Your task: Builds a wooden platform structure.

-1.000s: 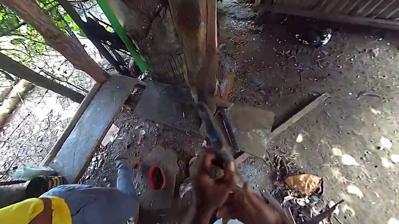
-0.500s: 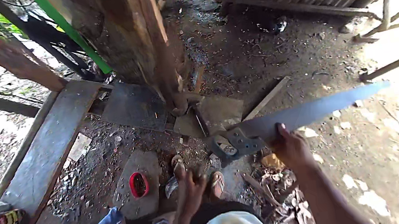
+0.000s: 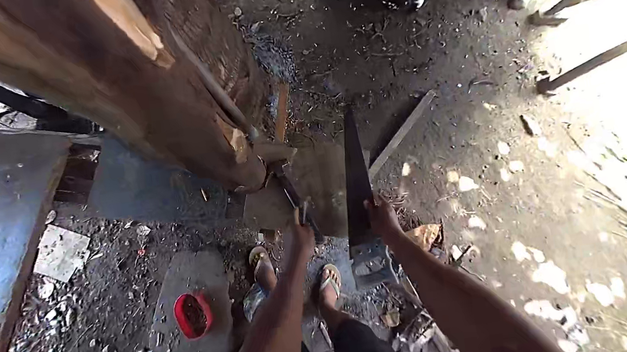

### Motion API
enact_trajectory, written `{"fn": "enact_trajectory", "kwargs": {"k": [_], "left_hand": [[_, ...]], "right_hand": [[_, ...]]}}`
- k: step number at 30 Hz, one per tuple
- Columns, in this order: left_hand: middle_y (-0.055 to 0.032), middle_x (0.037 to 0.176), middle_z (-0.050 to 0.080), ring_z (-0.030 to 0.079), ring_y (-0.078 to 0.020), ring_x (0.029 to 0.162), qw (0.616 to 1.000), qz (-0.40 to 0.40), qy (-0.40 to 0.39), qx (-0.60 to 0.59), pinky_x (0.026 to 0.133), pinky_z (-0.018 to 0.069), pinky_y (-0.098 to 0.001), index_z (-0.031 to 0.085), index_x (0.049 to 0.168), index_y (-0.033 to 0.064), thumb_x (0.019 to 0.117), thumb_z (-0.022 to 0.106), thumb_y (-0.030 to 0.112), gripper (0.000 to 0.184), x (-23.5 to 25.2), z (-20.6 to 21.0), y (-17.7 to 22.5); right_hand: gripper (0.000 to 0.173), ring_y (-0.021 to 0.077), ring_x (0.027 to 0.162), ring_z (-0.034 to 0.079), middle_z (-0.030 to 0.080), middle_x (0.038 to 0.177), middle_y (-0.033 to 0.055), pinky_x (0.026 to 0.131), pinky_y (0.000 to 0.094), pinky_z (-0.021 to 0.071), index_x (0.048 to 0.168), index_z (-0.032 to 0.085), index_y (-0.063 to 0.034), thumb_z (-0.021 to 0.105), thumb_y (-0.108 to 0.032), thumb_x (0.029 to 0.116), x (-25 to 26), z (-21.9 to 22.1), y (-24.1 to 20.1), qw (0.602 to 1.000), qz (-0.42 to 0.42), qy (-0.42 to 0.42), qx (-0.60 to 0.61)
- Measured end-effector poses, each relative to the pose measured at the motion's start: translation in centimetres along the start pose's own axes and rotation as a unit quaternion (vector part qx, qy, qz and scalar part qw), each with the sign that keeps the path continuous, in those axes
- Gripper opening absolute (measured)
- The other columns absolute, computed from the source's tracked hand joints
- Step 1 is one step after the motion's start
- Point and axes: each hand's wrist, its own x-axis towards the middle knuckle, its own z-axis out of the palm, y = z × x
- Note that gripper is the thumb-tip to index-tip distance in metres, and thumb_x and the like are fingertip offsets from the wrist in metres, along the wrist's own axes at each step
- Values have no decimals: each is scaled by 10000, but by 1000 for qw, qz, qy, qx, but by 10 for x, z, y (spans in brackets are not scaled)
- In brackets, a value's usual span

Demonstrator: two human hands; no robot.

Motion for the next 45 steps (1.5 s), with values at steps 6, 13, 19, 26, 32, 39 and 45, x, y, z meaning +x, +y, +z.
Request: {"fn": "enact_trajectory", "kwargs": {"k": [6, 13, 19, 26, 32, 39, 45], "left_hand": [[-229, 1403, 591, 624, -362, 1253, 998, 12, 15, -52, 1049, 526, -525, 258, 1631, 134, 1015, 585, 154, 697, 81, 42, 50], [-184, 1437, 591, 621, -269, 1280, 980, 122, 44, -151, 1084, 521, -424, 537, 1475, 58, 1031, 554, 135, 451, 69, -2, -12], [-268, 1353, 597, 621, -347, 1218, 921, -89, 234, -297, 1019, 527, -507, 466, 1465, -40, 1052, 531, 191, 477, 62, -112, -159], [-287, 1414, 526, 663, -357, 1140, 789, -151, 167, -571, 919, 587, -468, 318, 1542, 16, 1079, 561, 259, 577, 123, -168, -212], [-274, 1274, 610, 739, -341, 929, 769, -134, 141, -609, 763, 650, -475, 299, 1555, 101, 1076, 549, 131, 541, 140, -171, -221], [-266, 1229, 634, 733, -335, 950, 780, -134, 138, -595, 794, 638, -479, 303, 1546, 61, 1082, 532, 121, 521, 146, -167, -228], [-268, 1282, 575, 692, -331, 947, 754, -152, 143, -622, 795, 618, -481, 391, 1469, 3, 1084, 545, 205, 461, 150, -196, -236]], "right_hand": [[484, 411, 1188, 651, 661, 1314, 222, 995, 628, 504, 1540, 473, -160, 452, -335, 1089, 32, 34, -33, 997, -15, -22, -76], [383, 395, 1297, 575, 581, 1441, 185, 1041, 633, 469, 1361, 661, -109, 511, -297, 1061, 33, 44, -35, 974, -75, -50, -207], [406, 389, 1370, 515, 565, 1469, 178, 1120, 600, 412, 1391, 642, -118, 567, -258, 1017, 2, 47, -52, 959, -128, -10, -254], [481, 386, 1369, 523, 552, 1475, 204, 1121, 568, 436, 1446, 590, -90, 630, -225, 986, -58, 110, -79, 947, -182, -28, -264], [793, 422, 1377, 506, 440, 1560, 242, 1109, 591, 437, 1641, 251, -114, 647, -350, 996, -59, 154, -109, 953, -5, -77, -293], [747, 416, 1257, 603, 478, 1513, 252, 1002, 582, 519, 1634, 252, -97, 603, -312, 1011, -40, 165, -132, 916, 72, -102, -380], [749, 427, 1218, 627, 478, 1494, 278, 962, 588, 541, 1593, 294, -55, 653, -299, 983, -34, 169, -145, 904, 103, -107, -402]]}}
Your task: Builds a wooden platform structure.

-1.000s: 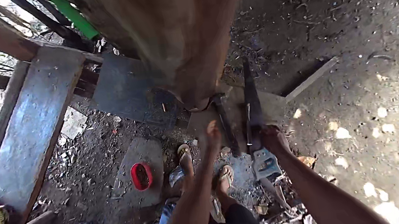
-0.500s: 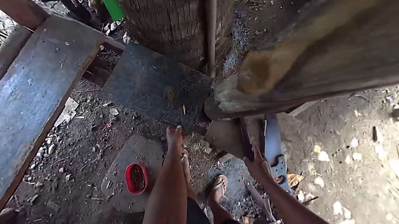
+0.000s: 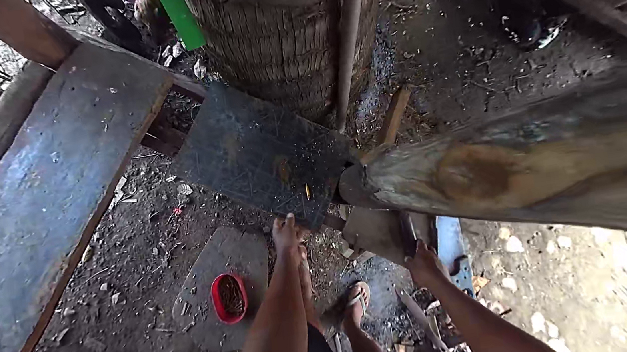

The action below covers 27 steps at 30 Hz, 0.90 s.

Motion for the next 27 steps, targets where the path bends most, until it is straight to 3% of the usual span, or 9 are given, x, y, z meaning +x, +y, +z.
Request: {"fn": "enact_trajectory", "kwargs": {"k": [4, 9, 15, 27], "left_hand": [[-247, 1244, 603, 681, -316, 983, 998, 8, 60, -22, 800, 607, -473, 475, 1402, 4, 1083, 546, 323, 457, 22, 0, 15], [-241, 1288, 605, 675, -328, 1037, 996, 32, 67, -53, 838, 599, -508, 471, 1454, 39, 1085, 535, 343, 482, 22, -8, 5], [-237, 1166, 649, 708, -314, 919, 998, 5, 45, -45, 769, 622, -479, 507, 1384, 7, 1089, 529, 315, 427, 18, -20, 15], [-230, 1131, 661, 726, -313, 914, 997, 25, 44, -53, 758, 640, -473, 511, 1343, -3, 1088, 532, 279, 380, 12, -8, 12]], "right_hand": [[756, 437, 1206, 629, 482, 1487, 284, 959, 588, 543, 1601, 282, -47, 644, -304, 989, -1, 0, -2, 1000, 3, -1, -1], [760, 434, 1227, 620, 482, 1494, 277, 969, 586, 540, 1610, 271, -63, 642, -315, 995, 3, 3, 1, 1000, 7, -1, -1], [769, 426, 1210, 634, 495, 1481, 272, 958, 582, 545, 1611, 259, -66, 646, -319, 995, 4, 5, 0, 1000, 14, 5, -10], [757, 420, 1189, 644, 521, 1453, 259, 958, 579, 543, 1607, 255, -77, 640, -298, 993, 2, 0, -6, 1000, 27, -4, -12]]}}
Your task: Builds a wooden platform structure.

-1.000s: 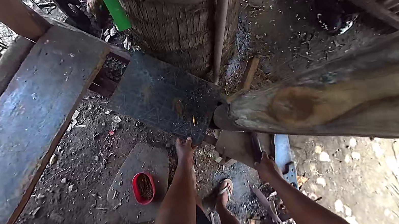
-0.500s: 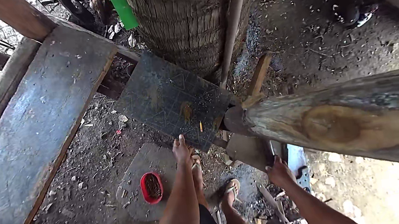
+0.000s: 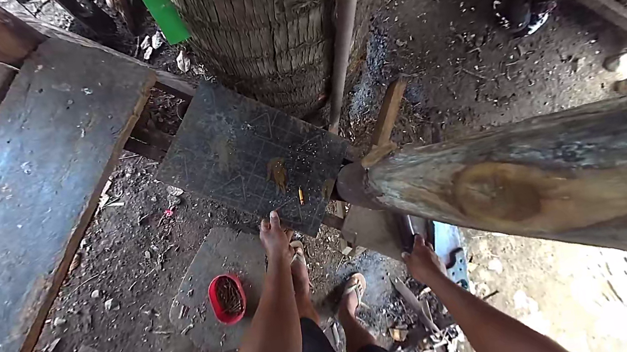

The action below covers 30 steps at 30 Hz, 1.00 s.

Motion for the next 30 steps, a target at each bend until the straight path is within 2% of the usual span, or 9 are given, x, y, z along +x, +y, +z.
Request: {"fn": "enact_trajectory", "kwargs": {"k": [4, 7, 14, 17, 20, 22, 26, 30], "left_hand": [[-232, 1088, 672, 732, -311, 888, 1000, 9, -5, 15, 747, 646, -476, 538, 1291, -21, 1088, 534, 281, 364, 10, 6, -5], [-223, 1076, 676, 732, -299, 859, 999, 3, -24, 32, 735, 645, -468, 529, 1311, -17, 1092, 527, 282, 371, 10, 2, -3], [-231, 1123, 668, 730, -306, 883, 999, -2, -29, 36, 756, 642, -463, 514, 1345, -8, 1084, 545, 270, 383, 6, 1, 2], [-236, 1201, 627, 713, -315, 912, 998, -13, -46, 36, 783, 632, -471, 441, 1426, 35, 1043, 629, 229, 468, 7, 1, -5], [-256, 1339, 580, 696, -365, 1060, 998, -20, -56, 31, 838, 624, -525, 348, 1519, 80, 1033, 640, 173, 575, 2, 8, -14], [-255, 1332, 587, 700, -372, 1065, 998, -12, -49, 37, 831, 630, -534, 340, 1531, 91, 1046, 619, 180, 567, 0, 13, -17], [-262, 1241, 633, 730, -364, 970, 997, -8, -62, 56, 777, 647, -516, 366, 1498, 61, 1059, 594, 184, 510, 3, 11, -15], [-263, 1266, 621, 727, -365, 985, 996, -14, -65, 62, 785, 644, -518, 350, 1509, 68, 1061, 590, 190, 523, 1, 11, -13]], "right_hand": [[762, 414, 1191, 642, 522, 1453, 255, 963, 578, 541, 1610, 254, -76, 630, -321, 994, 0, 0, 3, 1000, -9, -4, -1], [762, 437, 1224, 617, 486, 1484, 281, 989, 600, 523, 1611, 251, -53, 632, -310, 1002, -4, -3, 7, 999, -26, -7, 17], [740, 419, 1189, 645, 497, 1482, 259, 965, 580, 541, 1606, 263, -80, 625, -320, 1007, -6, -4, 4, 1000, -18, -7, 8], [735, 416, 1185, 646, 502, 1477, 254, 959, 582, 542, 1598, 276, -82, 635, -315, 1000, -6, -4, 5, 1000, -20, -6, 13], [725, 417, 1186, 645, 497, 1481, 257, 957, 589, 540, 1596, 274, -79, 625, -311, 1005, -5, -4, 6, 1000, -25, -9, 16], [724, 418, 1191, 642, 493, 1486, 253, 958, 585, 541, 1600, 266, -79, 616, -317, 1013, -5, -5, 5, 1000, -25, -11, 12], [731, 422, 1182, 644, 497, 1472, 262, 950, 586, 544, 1600, 255, -67, 613, -321, 1015, -5, -6, 4, 1000, -27, -11, 11], [738, 412, 1187, 645, 507, 1460, 261, 951, 575, 547, 1601, 248, -70, 610, -332, 1014, -6, -6, 4, 1000, -25, -14, 5]]}}
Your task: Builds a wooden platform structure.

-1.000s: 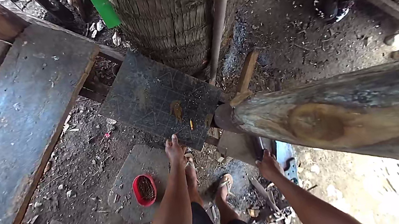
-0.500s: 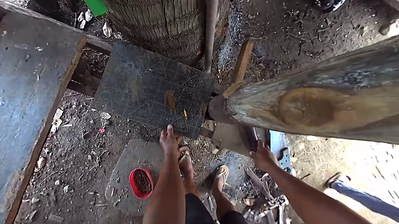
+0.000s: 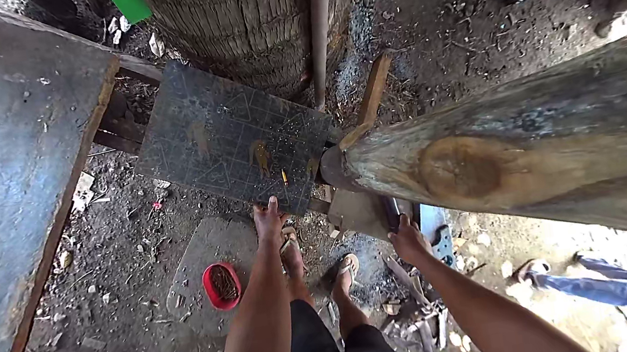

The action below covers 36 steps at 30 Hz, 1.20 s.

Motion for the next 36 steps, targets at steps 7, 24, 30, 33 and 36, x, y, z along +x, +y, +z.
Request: {"fn": "enact_trajectory", "kwargs": {"k": [7, 24, 30, 33, 36], "left_hand": [[-261, 1219, 640, 733, -352, 951, 999, 9, -7, 38, 777, 646, -499, 354, 1495, 58, 1071, 575, 220, 504, -1, -1, 1], [-233, 1145, 682, 715, -325, 911, 957, -81, 39, 277, 817, 603, -492, 495, 1438, 14, 1121, 433, 335, 456, -155, -191, -89], [-239, 1140, 686, 712, -341, 930, 962, -95, 107, 232, 833, 594, -511, 506, 1428, 7, 1117, 450, 296, 428, -283, -266, -161], [-237, 1193, 679, 716, -353, 979, 970, -102, 139, 172, 851, 594, -533, 500, 1436, 22, 1113, 463, 294, 424, -341, -297, -205], [-225, 1197, 677, 712, -339, 971, 968, -124, 178, 123, 842, 587, -525, 510, 1432, 40, 1112, 470, 300, 414, -387, -324, -256]], "right_hand": [[724, 437, 1195, 634, 510, 1462, 275, 966, 596, 531, 1593, 274, -50, 620, -289, 1004, -2, -2, -2, 1000, -10, -1, 6], [785, 429, 1238, 614, 536, 1414, 299, 986, 570, 530, 1562, 268, 18, 667, -304, 968, -1, 8, 11, 998, -58, 30, -24], [791, 451, 1259, 595, 579, 1371, 312, 1037, 614, 483, 1582, 277, 16, 634, -376, 995, -2, 12, 46, 985, -167, 32, 41], [799, 480, 1307, 547, 503, 1458, 328, 1061, 634, 458, 1629, 233, -56, 640, -325, 997, -35, 23, 70, 972, -206, 72, 83], [712, 479, 1371, 487, 439, 1521, 321, 1120, 611, 415, 1601, 322, -46, 636, -263, 1001, -70, 50, 99, 960, -261, 74, 66]]}}
